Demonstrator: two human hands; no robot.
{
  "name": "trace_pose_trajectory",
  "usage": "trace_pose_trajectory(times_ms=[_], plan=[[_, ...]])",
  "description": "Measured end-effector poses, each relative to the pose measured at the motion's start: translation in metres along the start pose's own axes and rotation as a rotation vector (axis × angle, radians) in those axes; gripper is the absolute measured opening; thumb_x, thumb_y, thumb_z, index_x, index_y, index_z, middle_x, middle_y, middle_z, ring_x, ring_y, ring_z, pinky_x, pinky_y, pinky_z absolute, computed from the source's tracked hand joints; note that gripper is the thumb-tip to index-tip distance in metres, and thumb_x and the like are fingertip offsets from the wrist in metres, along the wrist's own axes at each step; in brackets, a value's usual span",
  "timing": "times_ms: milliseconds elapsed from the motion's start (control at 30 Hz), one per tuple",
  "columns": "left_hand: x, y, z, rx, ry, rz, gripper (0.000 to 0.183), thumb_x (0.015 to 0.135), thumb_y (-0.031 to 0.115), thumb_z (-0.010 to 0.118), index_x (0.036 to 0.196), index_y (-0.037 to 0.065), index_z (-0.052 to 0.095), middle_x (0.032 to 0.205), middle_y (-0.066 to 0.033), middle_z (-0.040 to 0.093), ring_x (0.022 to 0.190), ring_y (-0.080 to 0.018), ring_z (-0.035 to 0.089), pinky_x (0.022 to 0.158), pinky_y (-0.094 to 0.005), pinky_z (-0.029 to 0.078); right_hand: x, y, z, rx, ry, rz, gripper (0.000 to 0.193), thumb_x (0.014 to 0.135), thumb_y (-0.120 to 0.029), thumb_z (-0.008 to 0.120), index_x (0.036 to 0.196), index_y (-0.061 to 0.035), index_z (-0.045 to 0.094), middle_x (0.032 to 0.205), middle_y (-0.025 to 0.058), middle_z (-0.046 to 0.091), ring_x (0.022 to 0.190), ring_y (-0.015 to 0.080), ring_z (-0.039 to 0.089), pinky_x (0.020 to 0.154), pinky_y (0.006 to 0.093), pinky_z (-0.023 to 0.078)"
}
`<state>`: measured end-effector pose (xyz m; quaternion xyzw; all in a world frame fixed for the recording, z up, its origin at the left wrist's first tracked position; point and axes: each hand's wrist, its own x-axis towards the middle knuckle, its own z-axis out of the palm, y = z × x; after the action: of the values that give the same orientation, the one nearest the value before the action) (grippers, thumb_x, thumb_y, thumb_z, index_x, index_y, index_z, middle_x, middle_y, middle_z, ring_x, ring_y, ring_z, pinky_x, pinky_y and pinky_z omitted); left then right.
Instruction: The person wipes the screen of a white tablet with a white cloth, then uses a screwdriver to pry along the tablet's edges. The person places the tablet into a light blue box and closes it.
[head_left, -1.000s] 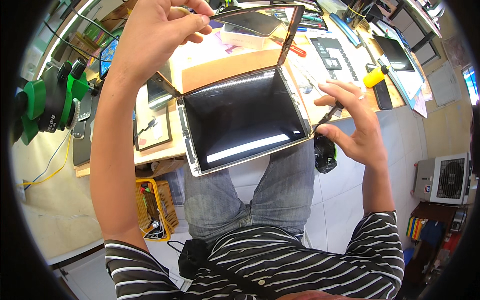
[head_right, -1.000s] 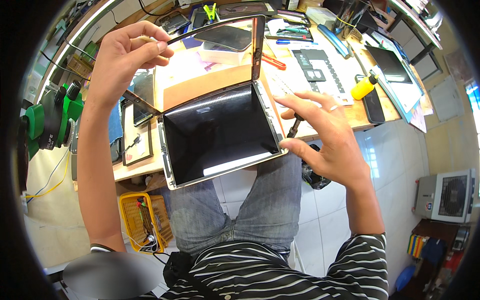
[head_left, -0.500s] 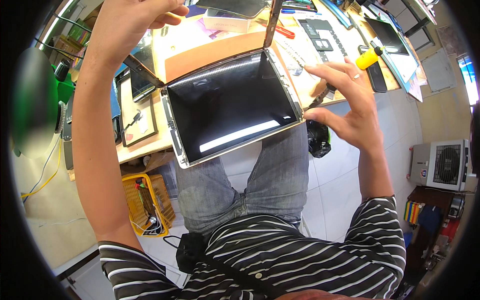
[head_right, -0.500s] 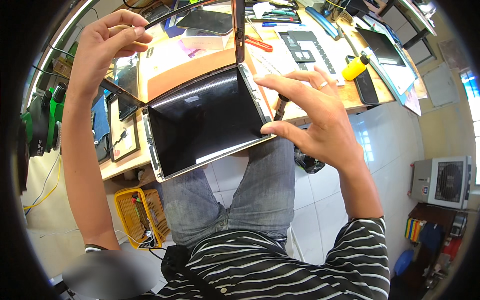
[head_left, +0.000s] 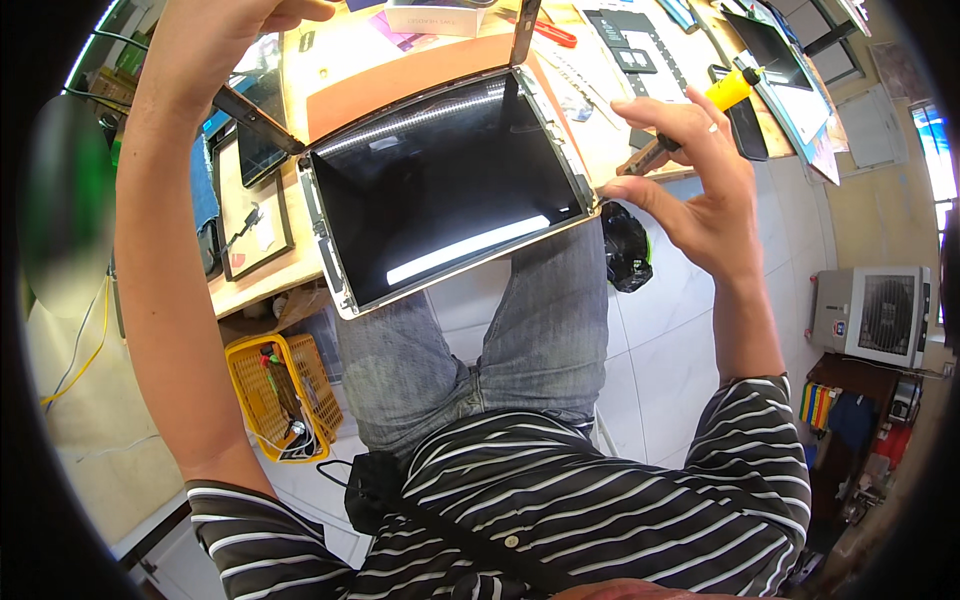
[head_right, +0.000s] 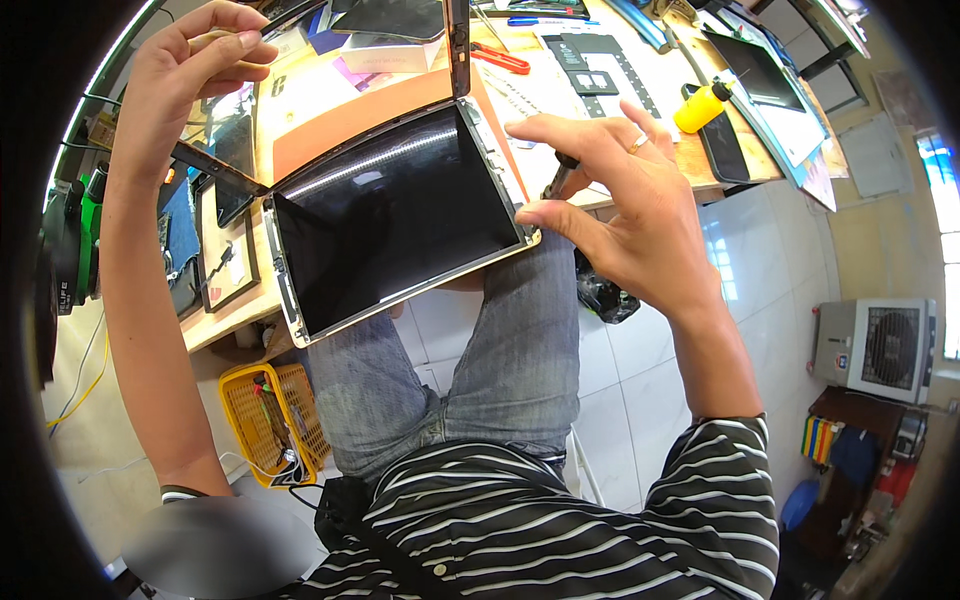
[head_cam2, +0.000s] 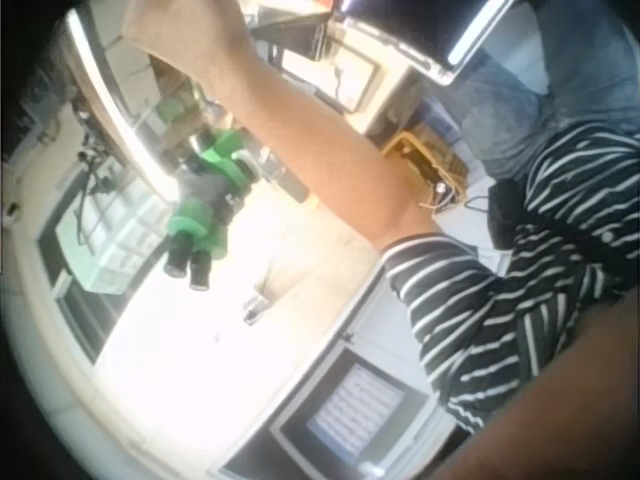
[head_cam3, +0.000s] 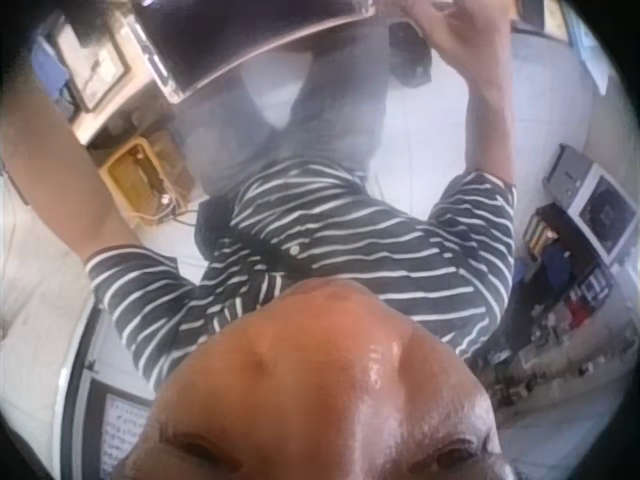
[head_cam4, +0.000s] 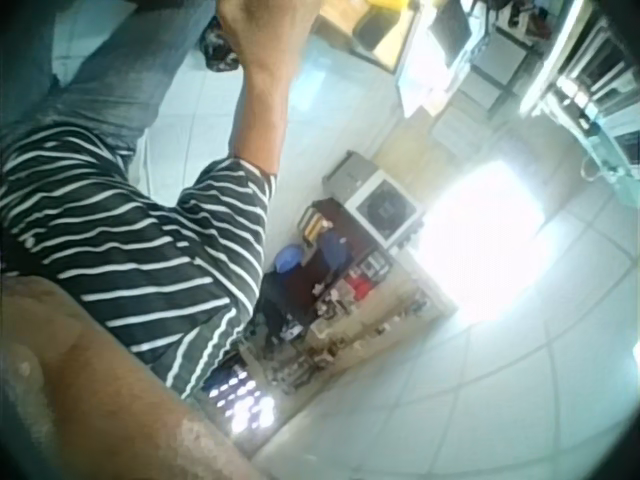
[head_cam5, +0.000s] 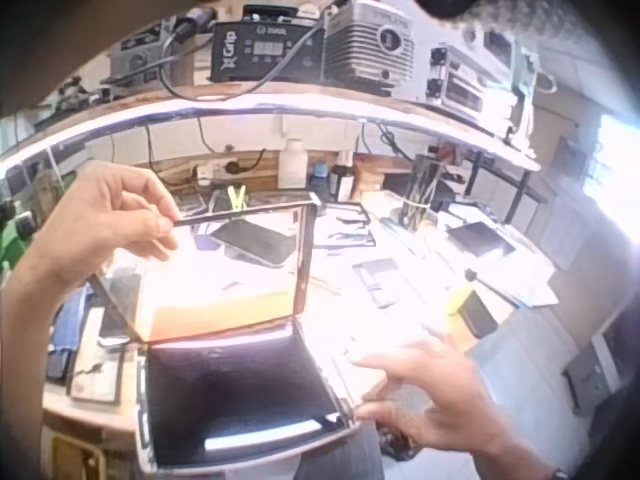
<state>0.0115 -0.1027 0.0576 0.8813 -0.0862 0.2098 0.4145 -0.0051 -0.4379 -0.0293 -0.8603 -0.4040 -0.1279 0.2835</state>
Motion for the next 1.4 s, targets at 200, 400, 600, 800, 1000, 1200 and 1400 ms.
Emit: trace_pose_trajectory(times_ms=[200, 400, 600, 800, 1000, 1200, 1400], plan=[[-0.002, 0.001, 0.004, 0.056, 0.016, 0.042, 0.010, 0.085, 0.004, 0.066, 0.092, -0.002, 0.071, 0.080, -0.0131, 0.075, 0.071, -0.0173, 0.074, 0.068, -0.0274, 0.060, -0.004, -0.003, -0.002, 0.111, -0.046, 0.043, 0.058, 0.081, -0.025, 0.087, 0.132, -0.0102, 0.063, 0.123, 0.0043, 0.074, 0.113, 0.0217, 0.069, 0.119, 0.0537, 0.032], [0.009, 0.002, -0.005, -0.057, -0.041, -0.114, 0.011, 0.085, 0.004, 0.066, 0.092, -0.003, 0.071, 0.080, -0.0133, 0.075, 0.072, -0.0164, 0.073, 0.067, -0.0267, 0.059, 0.001, -0.007, 0.011, 0.338, 0.077, 0.125, 0.055, 0.083, -0.020, 0.085, 0.132, -0.0102, 0.064, 0.125, 0.0036, 0.072, 0.116, 0.0204, 0.069, 0.120, 0.0543, 0.031], [0.008, -0.002, -0.007, -0.108, -0.077, -0.097, 0.010, 0.086, 0.002, 0.066, 0.093, -0.004, 0.071, 0.080, -0.0138, 0.075, 0.072, -0.0167, 0.073, 0.067, -0.0269, 0.059, 0.004, -0.002, -0.001, -0.024, -0.043, 0.005, 0.061, 0.085, -0.017, 0.083, 0.140, -0.0108, 0.058, 0.126, 0.0060, 0.072, 0.114, 0.0216, 0.070, 0.118, 0.0529, 0.035], [0.008, 0.005, -0.006, -0.022, -0.071, -0.145, 0.011, 0.085, 0.003, 0.066, 0.092, -0.003, 0.072, 0.080, -0.0124, 0.075, 0.072, -0.0159, 0.073, 0.068, -0.0265, 0.058, 0.001, 0.000, -0.001, 0.160, -0.099, 0.038, 0.061, 0.082, -0.018, 0.085, 0.138, -0.0107, 0.060, 0.125, 0.0047, 0.072, 0.117, 0.0215, 0.069, 0.121, 0.0554, 0.029], [-0.001, 0.003, 0.001, 0.053, 0.001, -0.001, 0.011, 0.084, 0.004, 0.066, 0.091, -0.003, 0.072, 0.080, -0.0125, 0.075, 0.072, -0.0155, 0.073, 0.068, -0.0262, 0.057, 0.003, -0.006, 0.005, 0.281, -0.024, 0.117, 0.062, 0.084, -0.014, 0.082, 0.140, -0.0110, 0.058, 0.126, 0.0058, 0.072, 0.116, 0.0200, 0.070, 0.123, 0.0551, 0.026], [0.012, 0.010, -0.009, 0.044, -0.054, -0.188, 0.012, 0.085, 0.004, 0.066, 0.092, -0.003, 0.073, 0.082, -0.0142, 0.075, 0.072, -0.0175, 0.073, 0.070, -0.0280, 0.059, 0.009, -0.004, -0.003, 0.018, -0.125, 0.058, 0.065, 0.085, -0.014, 0.082, 0.145, -0.0105, 0.055, 0.129, 0.0093, 0.069, 0.109, 0.0227, 0.073, 0.110, 0.0482, 0.045], [0.018, -0.046, -0.018, -0.066, -0.222, -0.025, 0.018, 0.096, 0.022, 0.068, 0.107, 0.008, 0.073, 0.093, -0.0096, 0.077, 0.084, -0.0145, 0.074, 0.080, -0.0269, 0.058, 0.009, 0.001, -0.004, 0.356, -0.166, 0.124, 0.064, 0.089, -0.008, 0.077, 0.147, -0.0075, 0.051, 0.112, 0.0123, 0.075, 0.110, 0.0235, 0.072, 0.099, 0.0389, 0.053]])
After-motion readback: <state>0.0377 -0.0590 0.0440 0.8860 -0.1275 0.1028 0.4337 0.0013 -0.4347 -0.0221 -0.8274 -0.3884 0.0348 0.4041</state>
